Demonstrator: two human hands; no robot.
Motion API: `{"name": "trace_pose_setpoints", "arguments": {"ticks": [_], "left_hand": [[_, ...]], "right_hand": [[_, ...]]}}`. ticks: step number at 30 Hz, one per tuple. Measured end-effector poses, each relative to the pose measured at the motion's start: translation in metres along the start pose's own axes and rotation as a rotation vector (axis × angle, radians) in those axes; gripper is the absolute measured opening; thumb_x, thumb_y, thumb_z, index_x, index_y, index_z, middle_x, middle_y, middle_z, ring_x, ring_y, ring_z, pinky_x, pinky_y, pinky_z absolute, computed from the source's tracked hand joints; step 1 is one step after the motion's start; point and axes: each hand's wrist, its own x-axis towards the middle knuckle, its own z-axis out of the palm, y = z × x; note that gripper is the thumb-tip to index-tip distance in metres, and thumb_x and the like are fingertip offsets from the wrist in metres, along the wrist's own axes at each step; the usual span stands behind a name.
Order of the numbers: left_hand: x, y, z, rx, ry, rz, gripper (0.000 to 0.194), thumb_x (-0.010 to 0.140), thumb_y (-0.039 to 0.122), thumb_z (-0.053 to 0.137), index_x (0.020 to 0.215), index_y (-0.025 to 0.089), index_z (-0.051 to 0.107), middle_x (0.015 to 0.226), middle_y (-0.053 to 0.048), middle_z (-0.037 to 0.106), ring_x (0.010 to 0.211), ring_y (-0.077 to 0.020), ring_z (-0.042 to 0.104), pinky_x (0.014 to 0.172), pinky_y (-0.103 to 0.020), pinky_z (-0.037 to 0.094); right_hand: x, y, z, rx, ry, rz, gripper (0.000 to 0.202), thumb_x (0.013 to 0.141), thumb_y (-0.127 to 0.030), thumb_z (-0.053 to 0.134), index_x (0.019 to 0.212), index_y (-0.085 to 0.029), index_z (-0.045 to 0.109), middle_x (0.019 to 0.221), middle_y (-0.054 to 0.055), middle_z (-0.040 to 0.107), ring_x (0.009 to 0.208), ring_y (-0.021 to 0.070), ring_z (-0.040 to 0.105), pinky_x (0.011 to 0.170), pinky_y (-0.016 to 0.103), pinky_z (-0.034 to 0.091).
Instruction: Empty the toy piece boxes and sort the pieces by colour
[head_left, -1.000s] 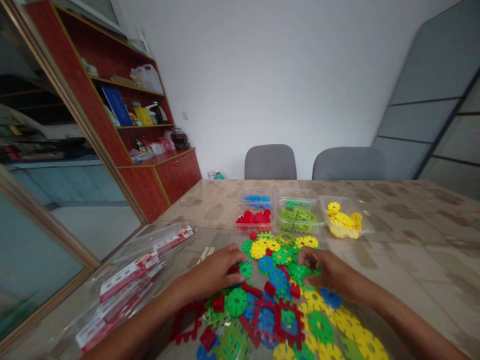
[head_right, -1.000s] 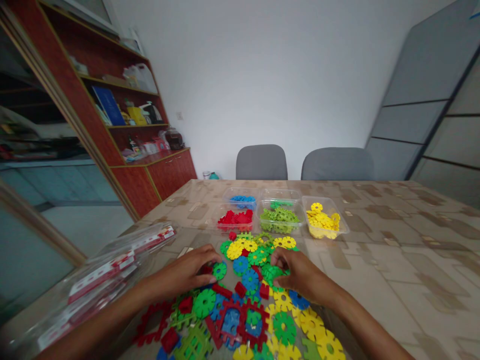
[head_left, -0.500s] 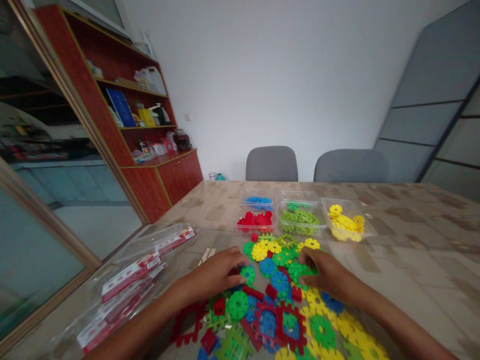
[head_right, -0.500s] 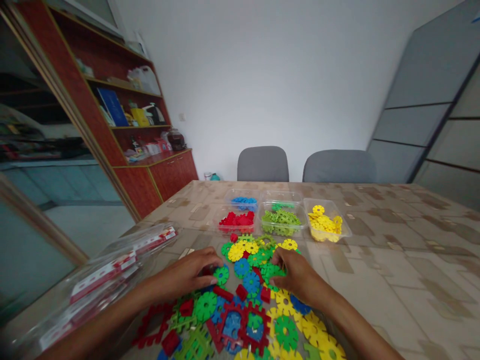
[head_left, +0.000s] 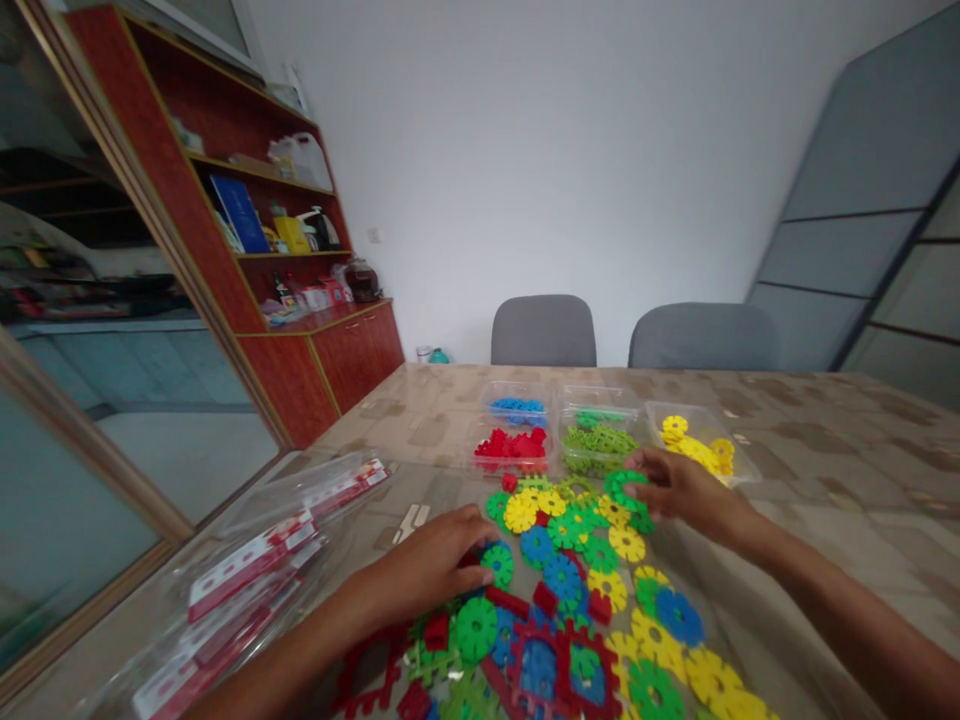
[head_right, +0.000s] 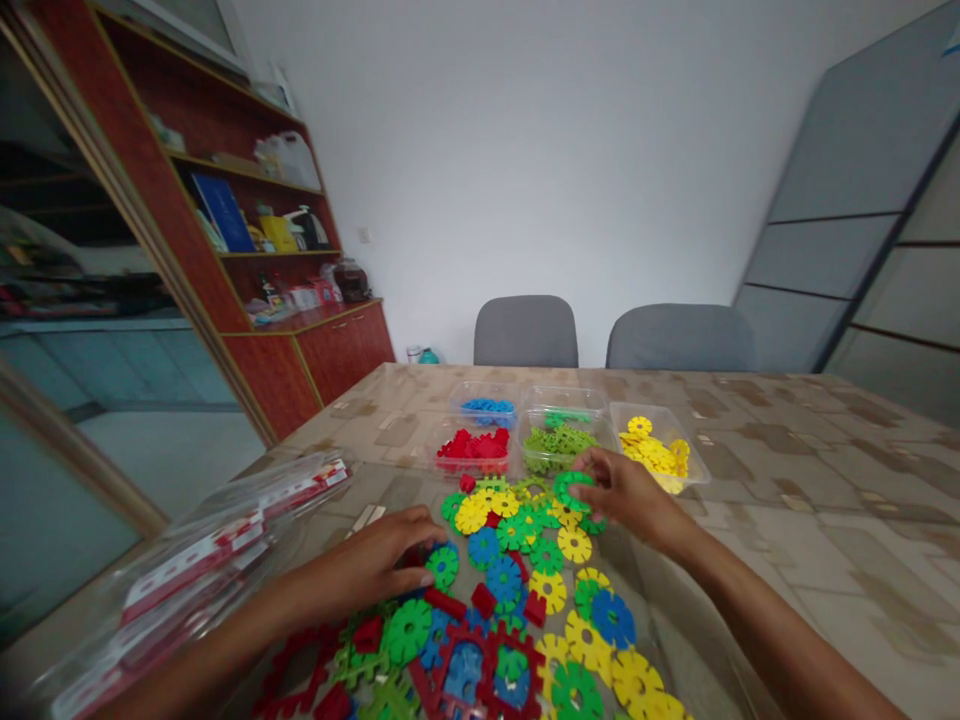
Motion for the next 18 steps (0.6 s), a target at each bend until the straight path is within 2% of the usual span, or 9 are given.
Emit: {"name": "trace_pose_setpoints", "arguments": {"ticks": [2,5,7,10,14,16,18], "left_hand": [[0.0,0.0,0.001,-0.009,-0.004,-0.017,0.036,0.083,0.02,0.067,0.118,0.028,0.061,0.112,-0.002,0.06,0.103,-0.0224,0.057,0.092,-0.03,0.041],[0.001,-0.002,0.003,-0.029,-0.005,-0.024,0.032,0.08,0.017,0.069,0.11,0.025,0.061,0.111,-0.002,0.059,0.102,-0.0215,0.056,0.09,-0.029,0.041],[0.001,-0.004,0.005,-0.033,0.001,-0.028,0.028,0.079,0.017,0.07,0.106,0.023,0.061,0.109,-0.001,0.059,0.101,-0.0208,0.056,0.087,-0.027,0.041],[0.0,-0.008,0.007,-0.027,0.004,-0.034,0.028,0.079,0.018,0.07,0.104,0.024,0.06,0.108,0.0,0.058,0.099,-0.0199,0.056,0.085,-0.027,0.042],[-0.003,-0.011,0.003,-0.054,-0.009,-0.008,0.031,0.08,0.022,0.071,0.109,0.025,0.061,0.111,0.0,0.059,0.101,-0.02,0.057,0.088,-0.027,0.042],[-0.003,-0.011,-0.002,-0.076,-0.025,0.013,0.029,0.085,0.026,0.067,0.114,0.026,0.061,0.113,-0.001,0.06,0.103,-0.0205,0.057,0.09,-0.027,0.042],[-0.003,-0.012,-0.008,-0.09,-0.018,0.047,0.023,0.094,0.029,0.055,0.116,0.026,0.062,0.113,-0.002,0.063,0.104,-0.0203,0.058,0.092,-0.027,0.041]], "right_hand": [[0.023,-0.001,-0.018,-0.006,0.102,0.012,0.035,0.069,-0.045,0.075,0.084,-0.021,0.055,0.058,-0.007,0.053,0.048,0.0124,0.053,0.045,0.023,0.041],[0.065,-0.003,-0.04,-0.037,0.269,0.054,0.023,0.081,-0.033,0.073,0.091,-0.019,0.058,0.066,-0.005,0.058,0.054,0.0114,0.056,0.051,0.023,0.046],[0.092,-0.005,-0.049,-0.046,0.335,0.107,0.018,0.091,-0.03,0.065,0.101,-0.016,0.06,0.082,-0.001,0.064,0.064,0.012,0.06,0.058,0.026,0.051],[0.121,-0.006,-0.053,-0.019,0.35,0.182,0.024,0.096,-0.032,0.058,0.115,-0.017,0.06,0.109,0.005,0.064,0.085,0.017,0.065,0.073,0.035,0.056],[0.13,-0.001,-0.053,0.008,0.333,0.218,0.028,0.096,-0.032,0.059,0.119,-0.018,0.059,0.117,0.007,0.063,0.094,0.0198,0.065,0.079,0.039,0.056],[0.122,0.001,-0.052,0.006,0.325,0.198,0.025,0.096,-0.033,0.059,0.116,-0.017,0.06,0.112,0.006,0.064,0.089,0.0182,0.065,0.076,0.037,0.056],[0.106,0.002,-0.048,0.004,0.299,0.147,0.022,0.096,-0.033,0.058,0.109,-0.016,0.062,0.101,0.004,0.067,0.079,0.0154,0.066,0.072,0.033,0.056]]}}
